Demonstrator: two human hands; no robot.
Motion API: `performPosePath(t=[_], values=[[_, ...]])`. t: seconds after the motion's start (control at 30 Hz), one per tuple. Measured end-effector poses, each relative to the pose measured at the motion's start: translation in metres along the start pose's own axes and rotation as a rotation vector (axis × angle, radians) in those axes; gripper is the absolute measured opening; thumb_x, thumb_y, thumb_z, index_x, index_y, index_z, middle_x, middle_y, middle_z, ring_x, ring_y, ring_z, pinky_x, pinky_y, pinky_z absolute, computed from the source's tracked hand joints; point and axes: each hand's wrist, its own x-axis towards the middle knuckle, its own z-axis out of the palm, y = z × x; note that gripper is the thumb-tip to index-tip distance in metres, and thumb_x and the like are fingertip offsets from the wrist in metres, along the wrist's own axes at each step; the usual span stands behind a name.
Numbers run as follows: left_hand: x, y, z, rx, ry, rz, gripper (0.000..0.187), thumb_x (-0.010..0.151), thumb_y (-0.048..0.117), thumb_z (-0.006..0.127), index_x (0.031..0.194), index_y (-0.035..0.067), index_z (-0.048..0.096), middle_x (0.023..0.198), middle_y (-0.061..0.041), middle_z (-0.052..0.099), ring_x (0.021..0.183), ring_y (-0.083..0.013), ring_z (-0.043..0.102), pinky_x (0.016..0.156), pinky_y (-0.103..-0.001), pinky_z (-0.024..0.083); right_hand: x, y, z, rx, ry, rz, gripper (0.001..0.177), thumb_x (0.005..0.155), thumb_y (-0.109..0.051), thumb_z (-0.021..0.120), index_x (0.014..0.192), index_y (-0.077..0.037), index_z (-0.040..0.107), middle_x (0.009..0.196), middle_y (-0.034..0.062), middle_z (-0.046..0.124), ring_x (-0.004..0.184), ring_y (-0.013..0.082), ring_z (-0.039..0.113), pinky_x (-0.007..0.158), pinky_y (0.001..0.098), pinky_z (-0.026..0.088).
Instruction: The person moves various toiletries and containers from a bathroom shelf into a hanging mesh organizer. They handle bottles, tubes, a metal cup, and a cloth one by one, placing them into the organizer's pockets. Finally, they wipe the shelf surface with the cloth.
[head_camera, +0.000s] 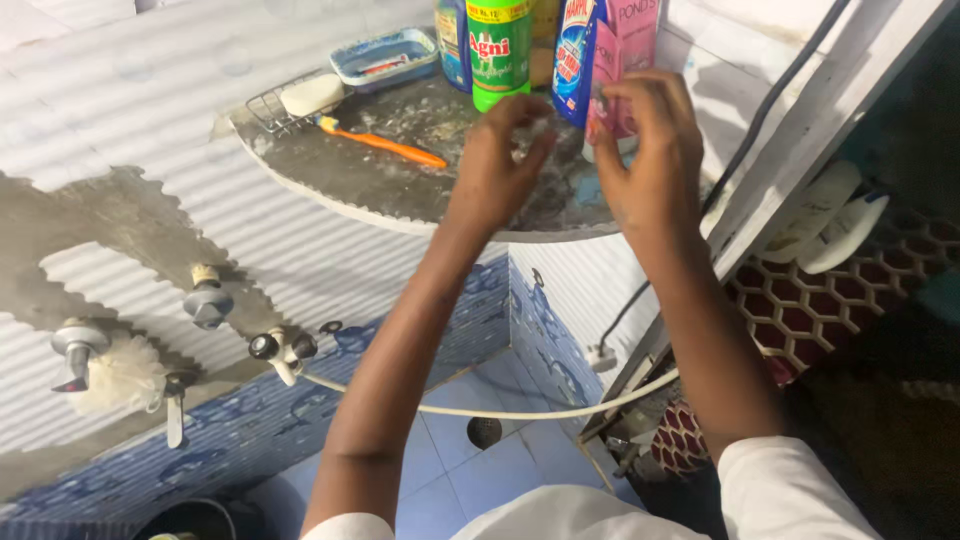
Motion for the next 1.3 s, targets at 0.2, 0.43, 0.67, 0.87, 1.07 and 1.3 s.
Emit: performPosePath(t=[0.2,0.43,0.67,0.87,1.07,1.3], values=[[0.036,-0.061,-0.008,0.187,0.133,0.069,0.041,0.086,0.008,0.079,0.122,0.001,0.060,0.117,-0.021,0.066,0.112,-0.0405,0.063,0.096,-0.046,0.051,0.016,0.023,0.058,0.039,-0.005,-0.061,0.036,0.089,0.004,0.079,0.119,-0.003,0.061,0.118,0.0143,0.062,0.113,0.0320,0.065,0.093,0.0410,0.059],[0.052,-0.120,-0.001,0.104,0.226,0.048,0.056,0.084,0.007,0.082,0.129,-0.002,0.051,0.123,-0.023,0.062,0.118,-0.0401,0.061,0.099,-0.045,0.050,0.040,0.095,0.138,0.018,-0.061,0.027,0.073,0.089,-0.009,0.085,0.144,-0.003,0.037,0.136,0.0260,0.048,0.126,0.0456,0.053,0.101,0.0489,0.049],[0.052,-0.149,-0.003,0.091,0.185,-0.033,0.066,0.084,0.013,0.085,0.138,-0.003,0.049,0.129,-0.024,0.064,0.121,-0.0383,0.063,0.100,-0.043,0.052,0.066,0.171,0.195,0.151,-0.037,-0.106,0.100,0.082,-0.012,0.094,0.151,0.002,0.022,0.148,0.0327,0.040,0.139,0.0461,0.045,0.112,0.0474,0.044],[0.049,-0.148,0.000,0.108,0.121,-0.040,0.069,0.082,0.011,0.082,0.141,0.000,0.050,0.132,-0.023,0.064,0.126,-0.0394,0.062,0.105,-0.044,0.051,0.068,0.174,0.211,0.357,-0.160,0.306,0.098,0.077,-0.014,0.088,0.147,0.001,0.022,0.136,0.0200,0.062,0.129,0.0316,0.065,0.104,0.0401,0.055],[0.048,-0.139,-0.004,0.057,0.131,-0.067,0.072,0.081,0.014,0.086,0.141,-0.001,0.047,0.132,-0.025,0.062,0.125,-0.0409,0.061,0.104,-0.045,0.051,0.067,0.149,0.187,0.175,-0.199,0.350,0.074,0.086,-0.029,0.091,0.134,0.001,0.044,0.125,0.0176,0.066,0.117,0.0289,0.068,0.095,0.0395,0.055],[0.045,-0.126,-0.010,-0.030,0.171,-0.156,0.093,0.073,0.017,0.091,0.145,-0.005,0.037,0.132,-0.025,0.060,0.122,-0.0375,0.064,0.099,-0.042,0.055,0.059,0.128,0.174,0.318,-0.191,0.455,0.063,0.083,-0.025,0.084,0.130,0.001,0.051,0.109,0.0140,0.068,0.097,0.0199,0.067,0.079,0.0339,0.055]])
